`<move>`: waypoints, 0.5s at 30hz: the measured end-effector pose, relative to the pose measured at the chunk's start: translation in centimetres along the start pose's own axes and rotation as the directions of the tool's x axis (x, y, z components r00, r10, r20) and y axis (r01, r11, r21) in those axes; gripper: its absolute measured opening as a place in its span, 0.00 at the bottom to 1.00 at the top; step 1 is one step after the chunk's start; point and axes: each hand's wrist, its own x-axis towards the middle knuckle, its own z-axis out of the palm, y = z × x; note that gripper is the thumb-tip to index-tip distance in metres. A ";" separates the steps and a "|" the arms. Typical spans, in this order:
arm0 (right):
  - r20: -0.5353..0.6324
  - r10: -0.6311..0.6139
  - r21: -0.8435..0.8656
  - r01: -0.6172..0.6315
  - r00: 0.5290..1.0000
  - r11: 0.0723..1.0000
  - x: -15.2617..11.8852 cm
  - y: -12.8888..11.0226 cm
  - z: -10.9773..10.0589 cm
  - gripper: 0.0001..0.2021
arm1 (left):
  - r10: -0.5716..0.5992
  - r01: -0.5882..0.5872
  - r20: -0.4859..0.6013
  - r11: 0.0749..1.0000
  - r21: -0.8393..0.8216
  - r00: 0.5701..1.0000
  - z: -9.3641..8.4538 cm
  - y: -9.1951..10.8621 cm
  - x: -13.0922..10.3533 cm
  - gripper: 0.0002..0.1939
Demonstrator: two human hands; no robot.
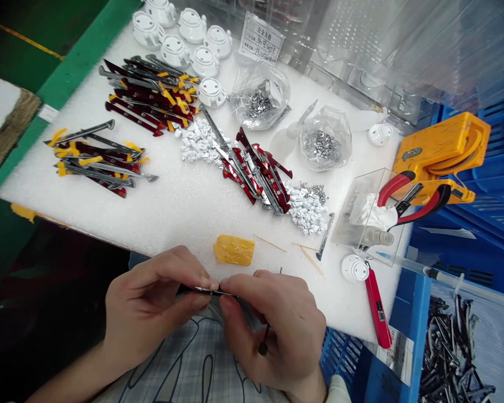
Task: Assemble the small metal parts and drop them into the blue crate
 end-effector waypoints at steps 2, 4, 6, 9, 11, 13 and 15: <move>0.080 -0.085 -0.039 0.088 0.993 0.995 0.4 -0.1 0.2 0.09 | 0.009 -0.009 0.002 0.999 0.040 1.000 -0.1 0.0 -0.1 0.07; 0.093 -0.116 -0.062 0.122 0.989 0.991 0.8 -0.2 0.3 0.09 | 0.020 -0.020 0.001 0.996 0.082 1.000 -0.2 0.0 -0.2 0.06; 0.094 -0.127 -0.084 0.135 0.987 0.987 1.0 -0.3 0.4 0.08 | 0.043 -0.043 0.005 0.992 0.115 0.999 -0.2 0.0 -0.3 0.06; 0.098 -0.161 -0.119 0.173 0.982 0.978 1.2 -0.1 0.3 0.07 | 0.078 -0.080 0.026 0.986 0.144 0.997 -0.1 -0.1 -0.3 0.08; 0.113 -0.211 -0.139 0.226 0.971 0.964 1.3 0.2 0.2 0.07 | 0.093 -0.098 0.045 0.983 0.155 0.995 0.0 -0.1 -0.4 0.09; 0.131 -0.253 -0.150 0.271 0.959 0.951 1.2 0.6 0.0 0.06 | 0.099 -0.107 0.056 0.981 0.161 0.994 0.0 -0.1 -0.4 0.09; 0.148 -0.267 -0.145 0.288 0.952 0.947 1.2 1.0 -0.1 0.05 | 0.091 -0.100 0.062 0.982 0.162 0.994 0.0 -0.1 -0.5 0.09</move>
